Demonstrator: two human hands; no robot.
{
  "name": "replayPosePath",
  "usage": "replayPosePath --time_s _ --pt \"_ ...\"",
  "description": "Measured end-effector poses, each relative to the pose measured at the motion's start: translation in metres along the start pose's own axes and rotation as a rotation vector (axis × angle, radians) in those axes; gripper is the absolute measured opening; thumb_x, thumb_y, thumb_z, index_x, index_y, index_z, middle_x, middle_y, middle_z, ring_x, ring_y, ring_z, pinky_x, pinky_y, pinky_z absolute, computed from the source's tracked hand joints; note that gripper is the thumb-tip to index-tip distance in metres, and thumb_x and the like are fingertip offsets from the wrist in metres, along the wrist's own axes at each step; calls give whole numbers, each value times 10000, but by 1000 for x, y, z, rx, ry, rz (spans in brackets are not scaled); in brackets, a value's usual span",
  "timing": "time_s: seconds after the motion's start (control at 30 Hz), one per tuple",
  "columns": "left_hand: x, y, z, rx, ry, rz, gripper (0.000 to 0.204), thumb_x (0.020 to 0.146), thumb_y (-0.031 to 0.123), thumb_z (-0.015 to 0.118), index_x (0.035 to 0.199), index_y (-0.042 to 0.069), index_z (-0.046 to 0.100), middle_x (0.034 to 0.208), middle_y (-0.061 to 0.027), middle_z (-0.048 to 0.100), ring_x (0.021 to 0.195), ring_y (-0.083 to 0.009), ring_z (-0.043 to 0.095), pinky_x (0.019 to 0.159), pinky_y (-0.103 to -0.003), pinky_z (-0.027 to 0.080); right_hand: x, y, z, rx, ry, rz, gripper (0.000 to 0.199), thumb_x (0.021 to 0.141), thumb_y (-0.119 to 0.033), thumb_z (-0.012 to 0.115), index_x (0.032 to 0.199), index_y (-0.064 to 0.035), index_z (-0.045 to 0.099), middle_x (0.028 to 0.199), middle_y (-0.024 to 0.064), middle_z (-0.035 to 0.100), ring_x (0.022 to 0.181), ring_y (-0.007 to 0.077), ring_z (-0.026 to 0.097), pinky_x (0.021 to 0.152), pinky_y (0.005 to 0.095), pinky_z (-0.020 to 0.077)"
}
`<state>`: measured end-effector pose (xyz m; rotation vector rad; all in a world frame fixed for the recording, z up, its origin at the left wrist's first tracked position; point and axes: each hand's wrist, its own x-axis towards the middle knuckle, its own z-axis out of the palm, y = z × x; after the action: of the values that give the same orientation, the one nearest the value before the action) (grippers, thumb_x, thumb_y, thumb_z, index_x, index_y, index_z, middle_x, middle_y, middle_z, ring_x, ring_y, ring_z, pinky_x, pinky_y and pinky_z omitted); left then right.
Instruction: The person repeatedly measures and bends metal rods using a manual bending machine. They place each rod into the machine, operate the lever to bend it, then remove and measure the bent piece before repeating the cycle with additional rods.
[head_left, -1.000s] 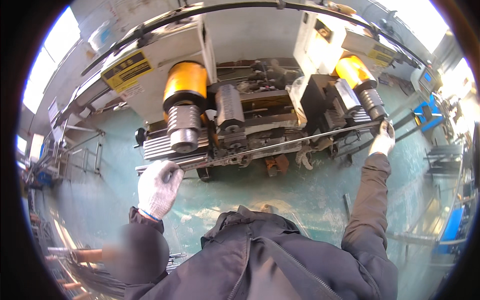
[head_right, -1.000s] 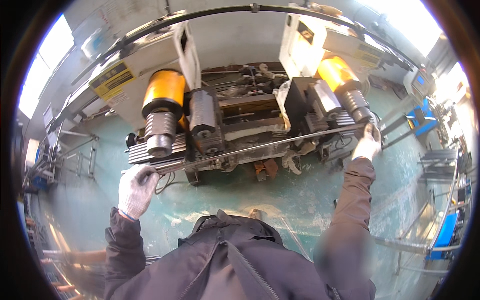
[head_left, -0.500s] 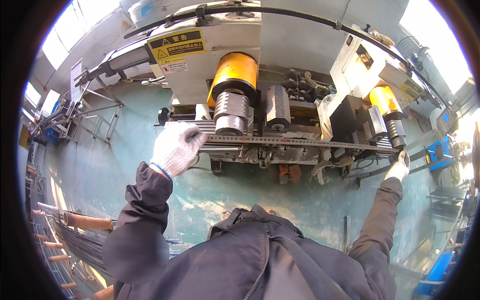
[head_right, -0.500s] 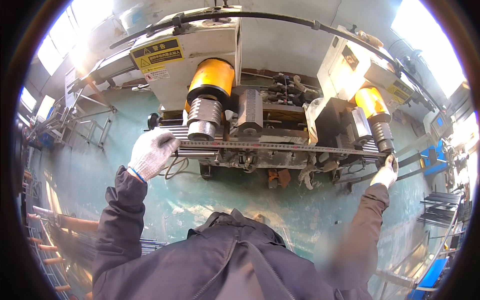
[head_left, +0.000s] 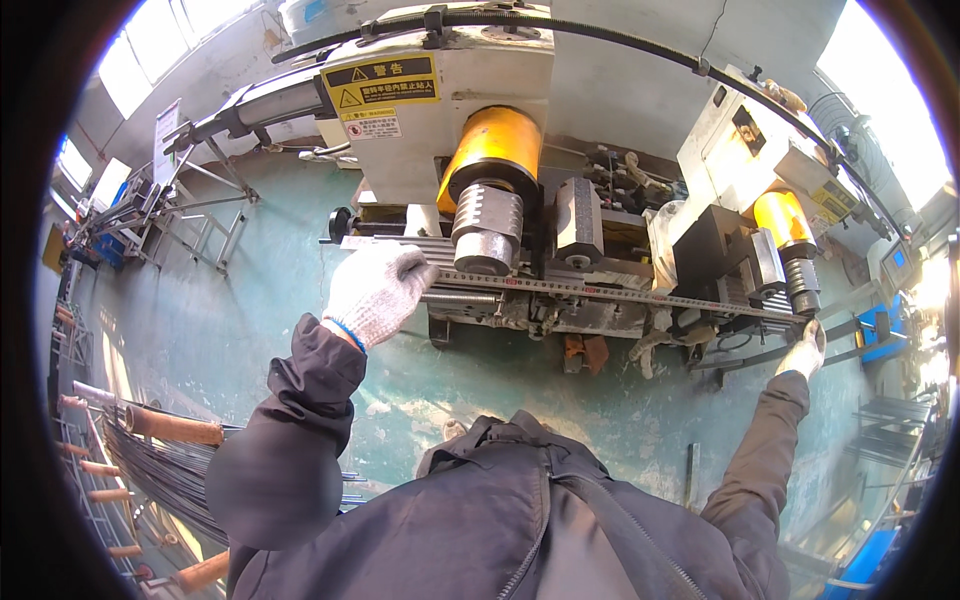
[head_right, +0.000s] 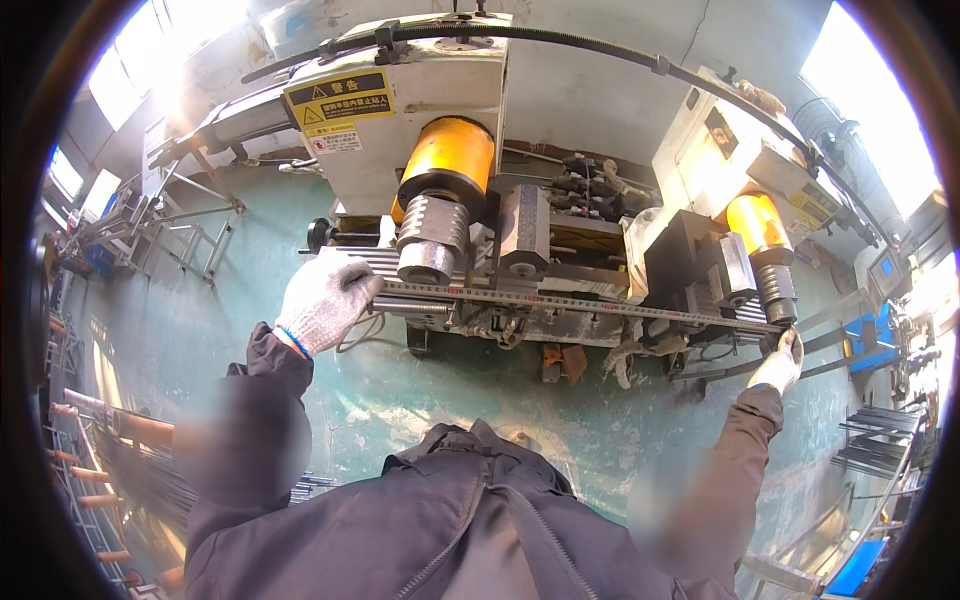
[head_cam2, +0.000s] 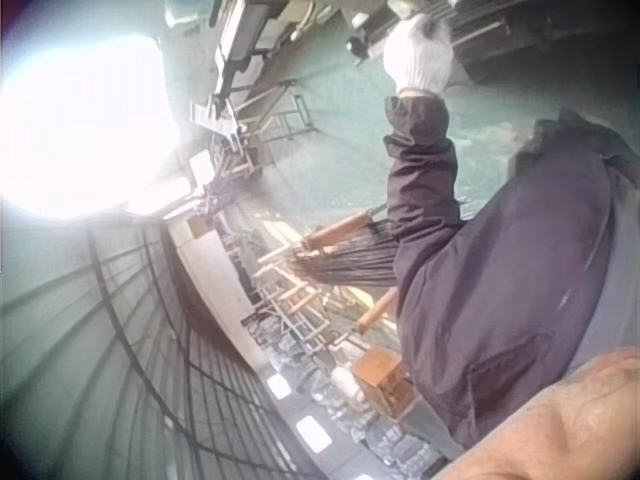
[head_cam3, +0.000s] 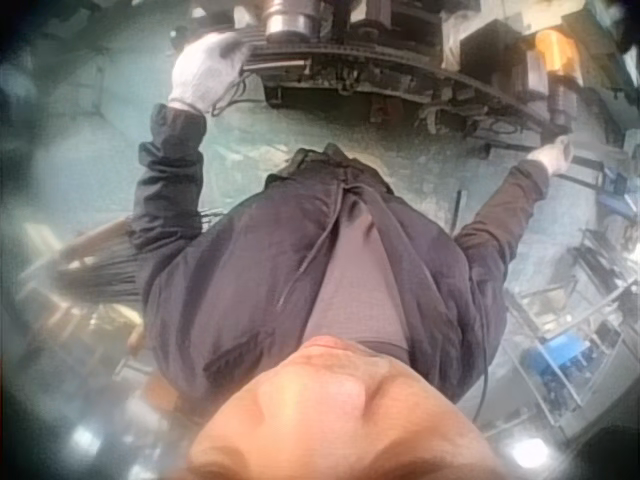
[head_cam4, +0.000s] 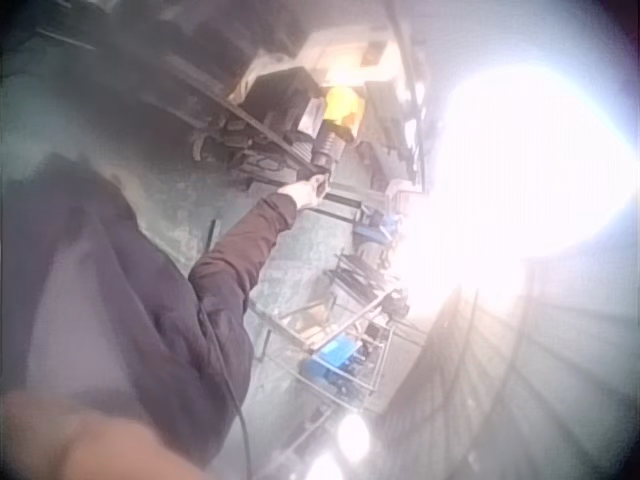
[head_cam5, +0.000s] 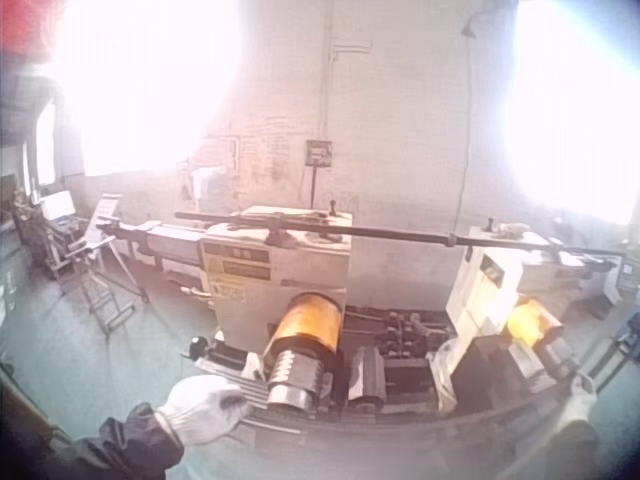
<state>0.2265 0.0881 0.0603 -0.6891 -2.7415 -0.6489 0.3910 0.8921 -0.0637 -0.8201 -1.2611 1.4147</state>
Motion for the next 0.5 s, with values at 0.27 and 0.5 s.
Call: replayPosePath --time_s 0.27,0.5 --pt "-25 0 -6 -85 -44 31 228 1035 327 863 1042 99 857 960 -146 791 974 -412 780 875 -534 636 11 -9 -18 26 -12 -6 382 1185 -315 808 1444 -41 746 1251 95 772 1076 258 745 870 434 631" --pt "-117 -57 38 -50 -320 -113 260 1054 380 830 1027 124 871 941 -154 818 959 -425 804 850 -554 647 -184 37 1 -241 -38 13 450 1117 -368 856 1386 -23 755 1128 55 753 975 188 681 852 373 563"
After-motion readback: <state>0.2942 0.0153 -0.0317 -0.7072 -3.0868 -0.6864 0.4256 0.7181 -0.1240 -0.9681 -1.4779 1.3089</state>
